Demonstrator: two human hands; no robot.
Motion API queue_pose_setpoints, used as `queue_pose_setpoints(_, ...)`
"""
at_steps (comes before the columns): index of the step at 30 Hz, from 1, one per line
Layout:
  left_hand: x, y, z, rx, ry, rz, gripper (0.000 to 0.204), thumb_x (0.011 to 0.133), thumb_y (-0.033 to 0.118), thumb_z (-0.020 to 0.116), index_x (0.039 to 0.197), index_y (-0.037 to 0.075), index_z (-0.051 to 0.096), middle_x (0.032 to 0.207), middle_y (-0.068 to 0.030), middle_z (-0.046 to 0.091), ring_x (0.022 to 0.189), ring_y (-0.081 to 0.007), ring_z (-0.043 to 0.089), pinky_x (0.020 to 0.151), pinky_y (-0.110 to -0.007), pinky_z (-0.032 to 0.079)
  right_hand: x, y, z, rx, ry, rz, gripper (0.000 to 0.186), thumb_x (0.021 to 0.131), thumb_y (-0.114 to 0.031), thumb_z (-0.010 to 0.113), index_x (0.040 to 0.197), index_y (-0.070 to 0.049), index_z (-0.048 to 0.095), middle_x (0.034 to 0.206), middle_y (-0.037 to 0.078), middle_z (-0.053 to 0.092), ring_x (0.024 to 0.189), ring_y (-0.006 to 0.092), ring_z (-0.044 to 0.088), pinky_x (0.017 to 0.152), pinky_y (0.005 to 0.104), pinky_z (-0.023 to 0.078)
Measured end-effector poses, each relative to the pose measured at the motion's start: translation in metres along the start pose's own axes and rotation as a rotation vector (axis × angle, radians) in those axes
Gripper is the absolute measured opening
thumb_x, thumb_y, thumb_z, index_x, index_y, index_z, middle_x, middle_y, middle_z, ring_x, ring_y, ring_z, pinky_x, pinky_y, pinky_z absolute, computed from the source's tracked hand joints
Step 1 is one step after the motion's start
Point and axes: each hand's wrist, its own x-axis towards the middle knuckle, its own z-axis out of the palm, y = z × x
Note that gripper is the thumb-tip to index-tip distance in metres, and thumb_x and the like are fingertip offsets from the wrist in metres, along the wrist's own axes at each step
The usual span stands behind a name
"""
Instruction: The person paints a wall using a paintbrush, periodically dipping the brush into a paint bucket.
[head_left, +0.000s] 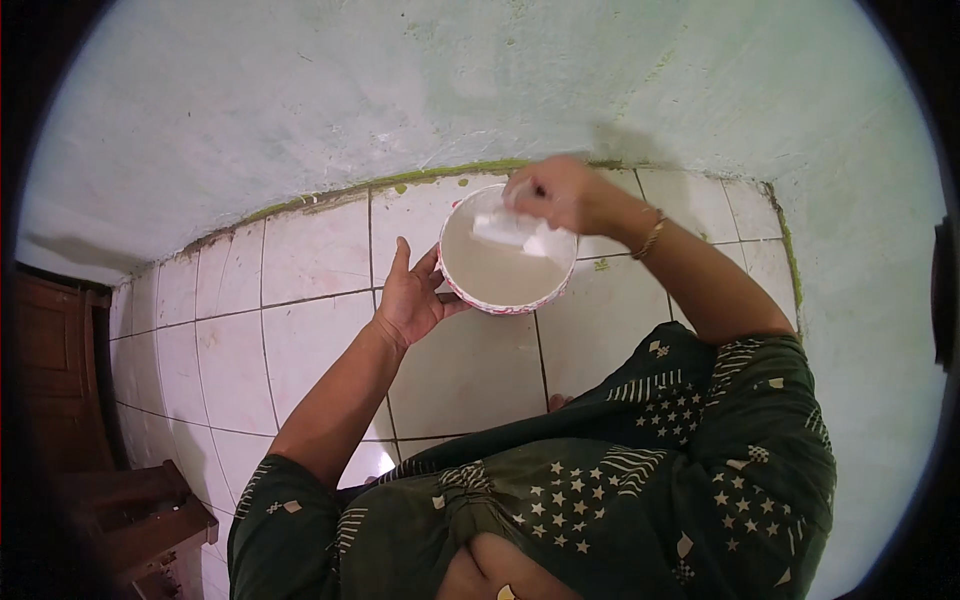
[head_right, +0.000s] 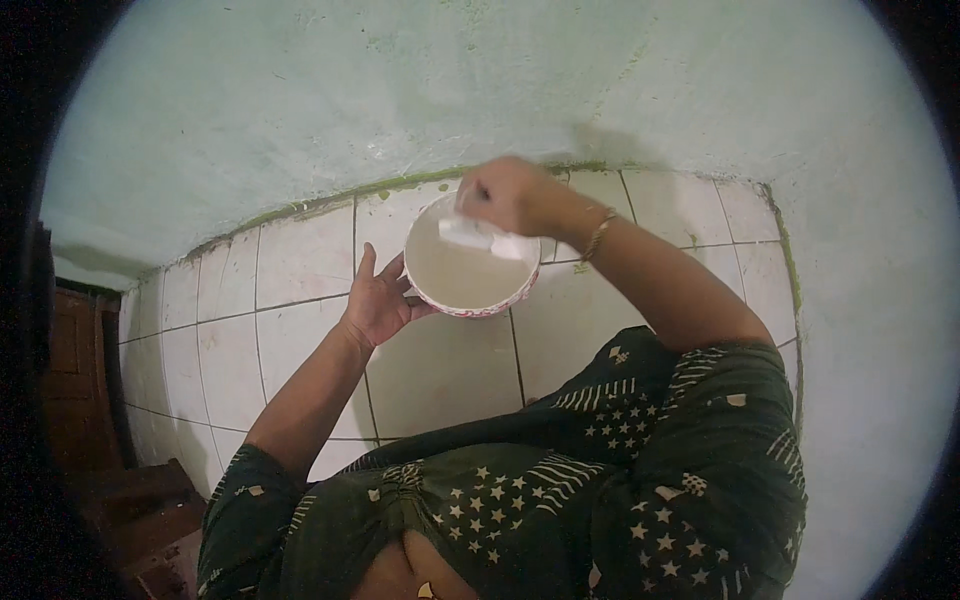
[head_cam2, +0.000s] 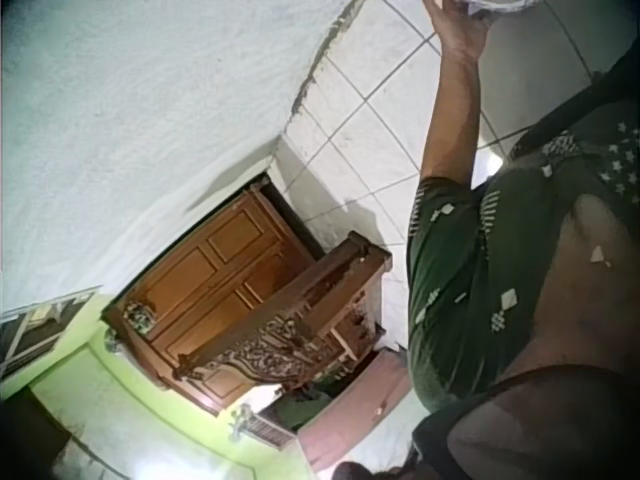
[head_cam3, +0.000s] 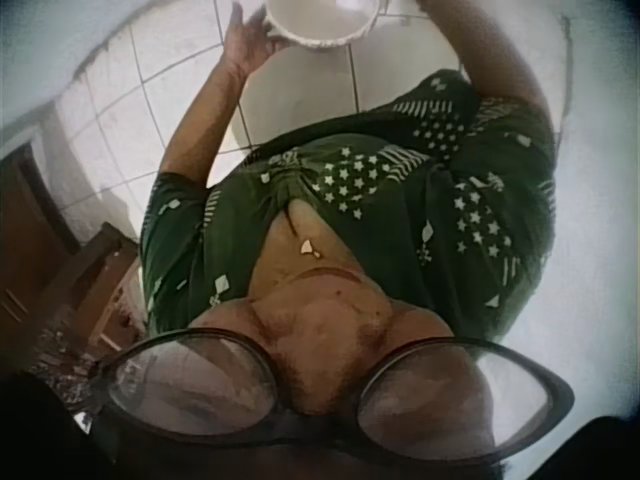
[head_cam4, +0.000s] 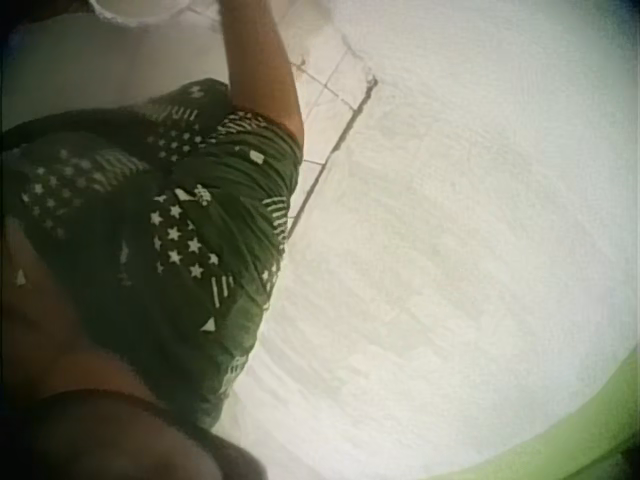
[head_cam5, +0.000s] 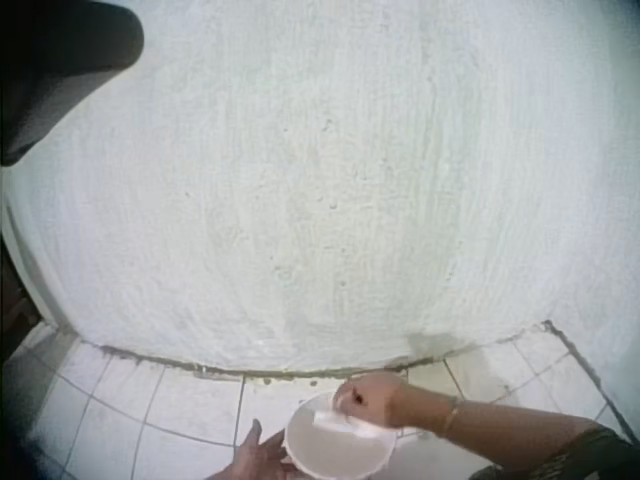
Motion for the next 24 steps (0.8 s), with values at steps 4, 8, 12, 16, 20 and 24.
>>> queue_pose_setpoints(4,0.0,-0.003,-0.007,-0.009,0.031,-0.01,0.094,0.085,0.077,0.017,0.149,0.008,0.012,0.15,-0.0225,0.016,0.128,-0.047,0.034,0.106,-0.049,0.034,0.014,0.027,0.042,-0.29,-0.113,-0.07,0.02,0.082,-0.02,0.06,0.09,-0.004,0.067,0.074,0.014,0.065,0.064,0.028,0.061,0.062,0.0356,0.048)
queue_pose_setpoints(8,-0.003,-0.006,-0.024,0.029,-0.049,-0.027,0.098,0.083,0.079,0.017,0.149,0.007,0.011,0.151,-0.0233,0.011,0.122,-0.0433,0.04,0.102,-0.045,0.039,0.025,0.034,0.064,-0.47,-0.253,0.033,0.022,0.08,-0.022,0.06,0.092,-0.005,0.068,0.083,0.018,0.065,0.078,0.0347,0.061,0.072,0.0415,0.047)
queue_pose_setpoints(12,-0.006,-0.009,-0.032,0.032,-0.02,-0.049,0.1,0.082,0.08,0.017,0.149,0.007,0.011,0.152,-0.0225,0.012,0.119,-0.0394,0.043,0.098,-0.044,0.04,0.031,0.036,0.073,-0.514,-0.224,0.04,0.022,0.08,-0.021,0.06,0.092,-0.005,0.068,0.085,0.018,0.065,0.081,0.0341,0.062,0.075,0.0446,0.046)
queue_pose_setpoints(16,-0.006,-0.009,-0.04,0.034,0.059,-0.073,0.101,0.081,0.081,0.017,0.148,0.006,0.013,0.151,-0.0224,0.014,0.117,-0.0372,0.044,0.098,-0.044,0.041,0.034,0.024,0.046,-0.498,-0.22,0.022,0.022,0.078,-0.022,0.06,0.091,-0.006,0.069,0.083,0.017,0.066,0.079,0.0328,0.063,0.074,0.0426,0.048)
queue_pose_setpoints(20,-0.011,-0.005,-0.042,0.016,0.05,-0.037,0.1,0.082,0.08,0.019,0.148,0.004,0.015,0.151,-0.0233,0.014,0.109,-0.0349,0.047,0.096,-0.044,0.041,0.019,-0.013,-0.01,-0.078,-0.081,0.164,0.024,0.081,-0.023,0.062,0.085,0.0,0.067,0.073,0.012,0.065,0.061,0.022,0.064,0.055,0.0333,0.051)
queue_pose_setpoints(24,-0.01,0.0,-0.027,0.033,0.045,-0.046,0.099,0.084,0.077,0.021,0.147,0.002,0.016,0.149,-0.0229,0.019,0.106,-0.0327,0.048,0.094,-0.043,0.043,-0.004,-0.01,-0.048,0.373,0.147,0.383,0.026,0.082,-0.018,0.065,0.087,0.007,0.063,0.07,0.01,0.063,0.054,0.0157,0.064,0.047,0.0254,0.053)
